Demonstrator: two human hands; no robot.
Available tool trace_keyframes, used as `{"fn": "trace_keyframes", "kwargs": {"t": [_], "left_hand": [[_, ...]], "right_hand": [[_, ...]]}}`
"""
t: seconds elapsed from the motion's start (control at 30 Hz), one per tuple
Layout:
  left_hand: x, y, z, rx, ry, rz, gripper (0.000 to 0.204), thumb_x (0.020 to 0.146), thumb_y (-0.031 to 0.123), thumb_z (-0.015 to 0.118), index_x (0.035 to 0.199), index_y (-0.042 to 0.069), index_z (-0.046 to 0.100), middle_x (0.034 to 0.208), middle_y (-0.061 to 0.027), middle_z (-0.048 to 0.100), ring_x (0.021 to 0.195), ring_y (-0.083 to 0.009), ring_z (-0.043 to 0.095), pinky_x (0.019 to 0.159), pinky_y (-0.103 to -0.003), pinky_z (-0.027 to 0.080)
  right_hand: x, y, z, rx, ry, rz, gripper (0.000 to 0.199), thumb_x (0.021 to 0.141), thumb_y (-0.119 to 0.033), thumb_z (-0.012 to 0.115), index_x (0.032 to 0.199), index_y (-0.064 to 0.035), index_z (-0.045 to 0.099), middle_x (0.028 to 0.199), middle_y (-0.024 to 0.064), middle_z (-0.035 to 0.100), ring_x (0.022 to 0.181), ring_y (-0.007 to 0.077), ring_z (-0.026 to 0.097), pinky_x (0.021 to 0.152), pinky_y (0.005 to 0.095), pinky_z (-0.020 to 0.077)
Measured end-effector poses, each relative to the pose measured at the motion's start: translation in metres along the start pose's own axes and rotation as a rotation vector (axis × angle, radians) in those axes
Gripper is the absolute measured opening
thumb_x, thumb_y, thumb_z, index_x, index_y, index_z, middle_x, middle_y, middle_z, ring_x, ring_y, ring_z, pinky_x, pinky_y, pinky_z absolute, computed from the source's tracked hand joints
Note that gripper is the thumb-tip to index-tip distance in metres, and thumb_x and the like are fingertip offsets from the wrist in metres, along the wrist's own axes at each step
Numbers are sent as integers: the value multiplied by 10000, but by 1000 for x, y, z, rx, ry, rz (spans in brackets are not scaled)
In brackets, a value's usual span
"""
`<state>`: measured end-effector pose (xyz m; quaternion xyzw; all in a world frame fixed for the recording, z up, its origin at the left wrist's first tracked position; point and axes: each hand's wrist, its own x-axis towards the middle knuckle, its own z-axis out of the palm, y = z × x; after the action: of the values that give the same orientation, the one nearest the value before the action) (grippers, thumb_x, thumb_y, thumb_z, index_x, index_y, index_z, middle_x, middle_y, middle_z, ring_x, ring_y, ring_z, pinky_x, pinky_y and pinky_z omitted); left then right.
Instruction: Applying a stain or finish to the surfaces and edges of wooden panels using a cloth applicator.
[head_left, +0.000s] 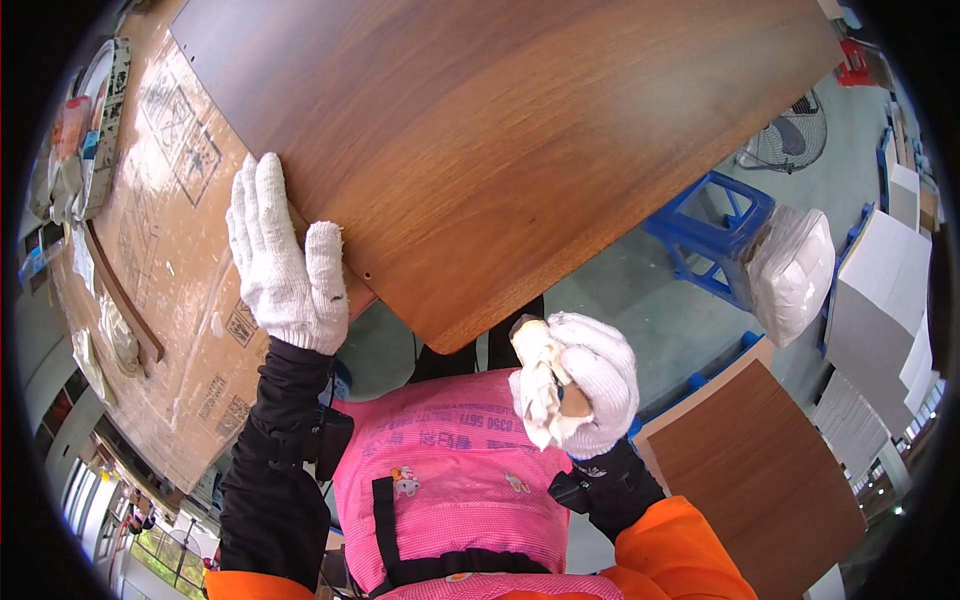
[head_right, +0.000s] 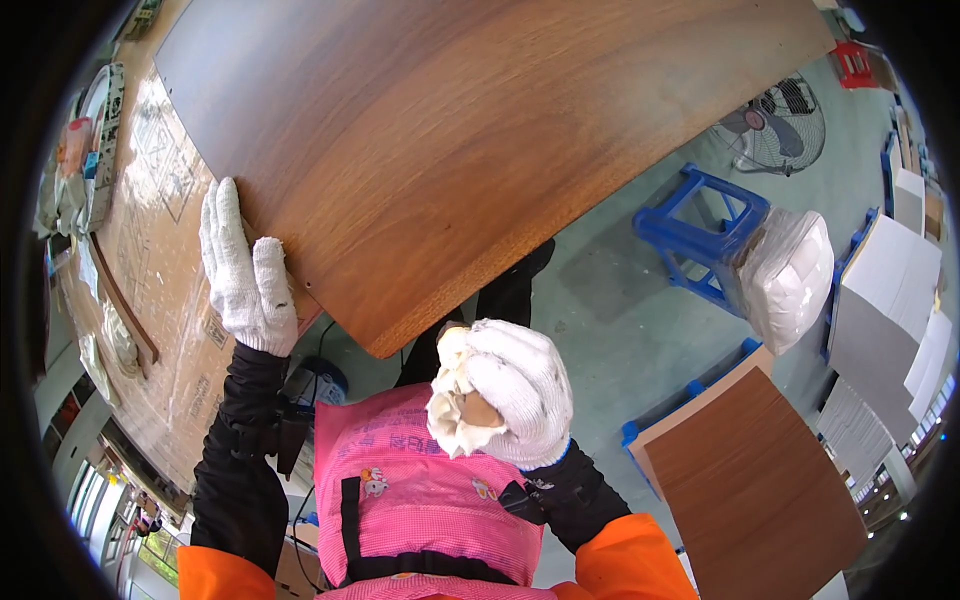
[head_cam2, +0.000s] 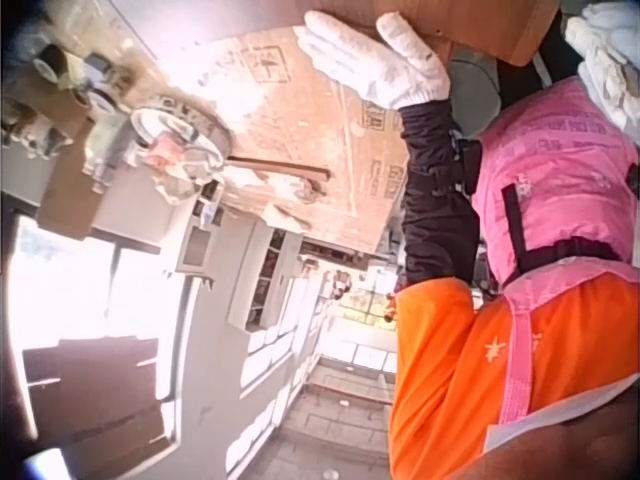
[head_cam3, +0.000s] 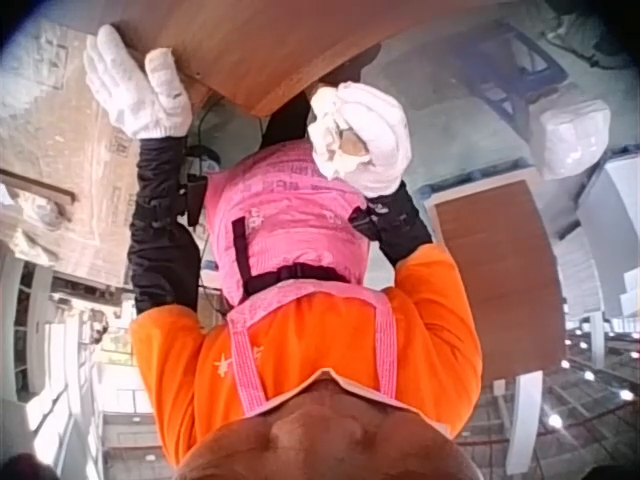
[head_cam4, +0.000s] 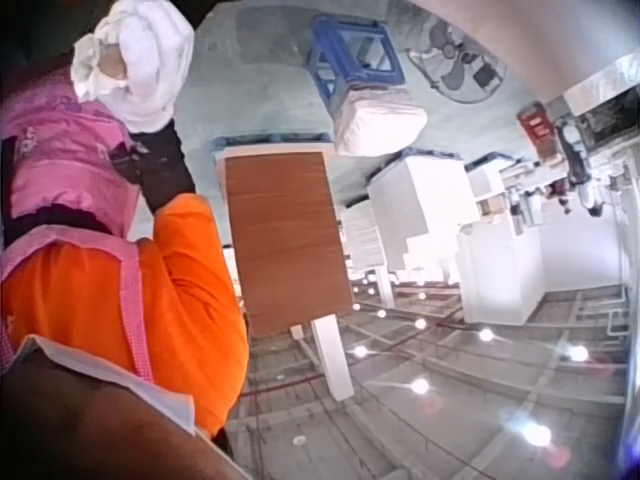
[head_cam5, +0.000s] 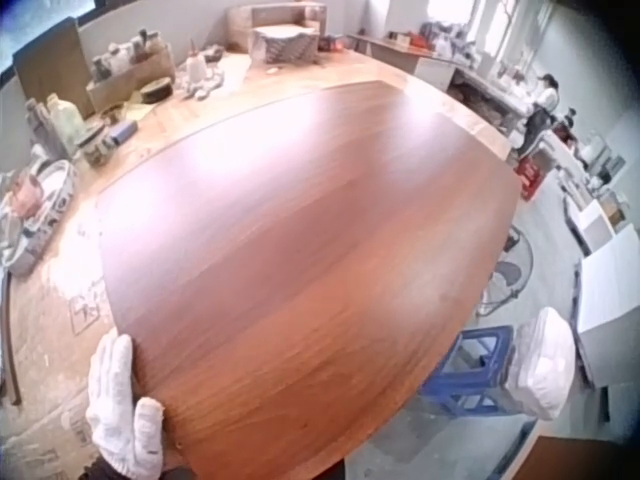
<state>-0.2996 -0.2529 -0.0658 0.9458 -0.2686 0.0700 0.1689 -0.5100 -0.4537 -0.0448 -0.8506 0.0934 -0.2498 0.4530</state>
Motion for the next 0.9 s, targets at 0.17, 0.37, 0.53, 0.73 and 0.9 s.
{"fn": "trace_keyframes", "kwargs": {"t": [0.17,0.37,0.53,0.73,0.9], "left_hand": [[0,0,0,6,7,5,630,1006,306,493,1557,11,413,1582,-217,434,1481,-395,378,1235,-467,256],[0,0,0,-4,13,19,639,1004,316,491,1559,10,408,1580,-227,432,1480,-405,376,1234,-471,256],[0,1,-1,0,-3,5,637,1006,313,487,1560,9,406,1577,-227,434,1479,-407,375,1232,-471,258],[2,3,-3,-2,-6,4,629,1006,295,483,1557,3,407,1573,-227,439,1476,-405,379,1230,-469,264],[2,4,-3,-6,-8,-1,631,1007,303,489,1555,-1,408,1571,-229,439,1475,-404,380,1229,-465,267]], "right_hand": [[2,0,0,30,-25,40,629,639,-126,897,1192,-74,602,1193,132,637,1014,344,690,878,442,589],[3,-2,1,24,-25,76,614,656,-118,910,1186,-68,605,1161,140,645,1013,342,693,873,435,593],[3,-4,1,36,-48,131,654,716,-102,890,1267,-78,540,1173,186,633,1015,342,689,866,441,569],[0,-5,0,84,43,153,648,647,-64,909,1213,-59,592,1146,177,667,988,343,706,850,414,589],[-4,-5,2,83,24,197,646,646,-81,916,1208,-54,600,1155,177,666,1011,354,705,845,422,591]]}}
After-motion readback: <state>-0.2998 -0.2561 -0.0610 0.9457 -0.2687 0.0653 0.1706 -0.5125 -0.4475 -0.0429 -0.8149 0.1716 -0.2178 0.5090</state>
